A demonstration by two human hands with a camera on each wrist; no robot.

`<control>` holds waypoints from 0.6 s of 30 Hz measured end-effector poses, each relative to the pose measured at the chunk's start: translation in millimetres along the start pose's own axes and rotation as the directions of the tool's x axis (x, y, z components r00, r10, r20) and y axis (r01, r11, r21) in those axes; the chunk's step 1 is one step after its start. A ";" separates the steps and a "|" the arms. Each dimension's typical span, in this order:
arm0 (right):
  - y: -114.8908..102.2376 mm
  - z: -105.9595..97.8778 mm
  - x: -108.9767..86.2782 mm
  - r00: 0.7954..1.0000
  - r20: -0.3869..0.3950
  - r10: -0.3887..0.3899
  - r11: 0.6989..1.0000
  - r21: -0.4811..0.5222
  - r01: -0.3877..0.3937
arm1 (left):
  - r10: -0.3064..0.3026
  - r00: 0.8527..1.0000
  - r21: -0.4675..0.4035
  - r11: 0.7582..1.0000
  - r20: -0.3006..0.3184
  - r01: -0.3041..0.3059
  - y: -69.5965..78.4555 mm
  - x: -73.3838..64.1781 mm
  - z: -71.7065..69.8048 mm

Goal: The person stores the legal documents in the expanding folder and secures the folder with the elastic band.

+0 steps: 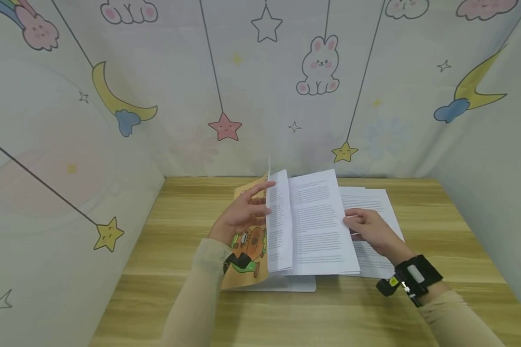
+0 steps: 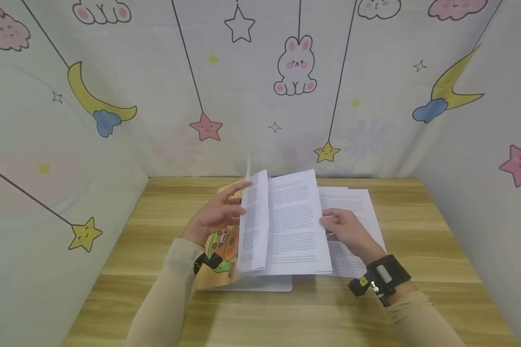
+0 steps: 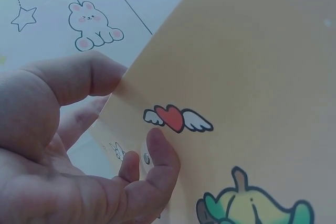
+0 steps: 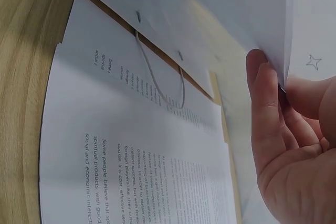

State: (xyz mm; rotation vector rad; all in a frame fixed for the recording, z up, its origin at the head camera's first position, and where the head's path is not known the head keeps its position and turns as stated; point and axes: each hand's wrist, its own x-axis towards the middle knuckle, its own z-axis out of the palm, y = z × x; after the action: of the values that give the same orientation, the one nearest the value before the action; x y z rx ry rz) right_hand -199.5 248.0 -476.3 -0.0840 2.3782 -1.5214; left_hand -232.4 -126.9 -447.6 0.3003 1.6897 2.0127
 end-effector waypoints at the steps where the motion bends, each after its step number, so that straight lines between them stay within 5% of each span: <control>1: 0.3 0.4 0.3 1.000 0.001 -0.001 1.000 -0.002 0.001 | 0.000 1.000 0.000 1.000 0.001 0.000 0.0 0.2 0.0; 18: -8.1 8.4 -1.4 0.999 0.036 -0.026 0.999 0.030 0.025 | -0.007 1.000 -0.010 1.000 -0.002 0.007 -0.7 0.3 -0.7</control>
State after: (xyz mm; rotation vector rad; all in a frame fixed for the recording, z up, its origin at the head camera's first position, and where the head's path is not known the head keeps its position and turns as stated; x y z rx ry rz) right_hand -196.7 237.4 -472.0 -0.1346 2.3342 -1.5528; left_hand -232.8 -127.3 -448.5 0.2881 1.6790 2.0171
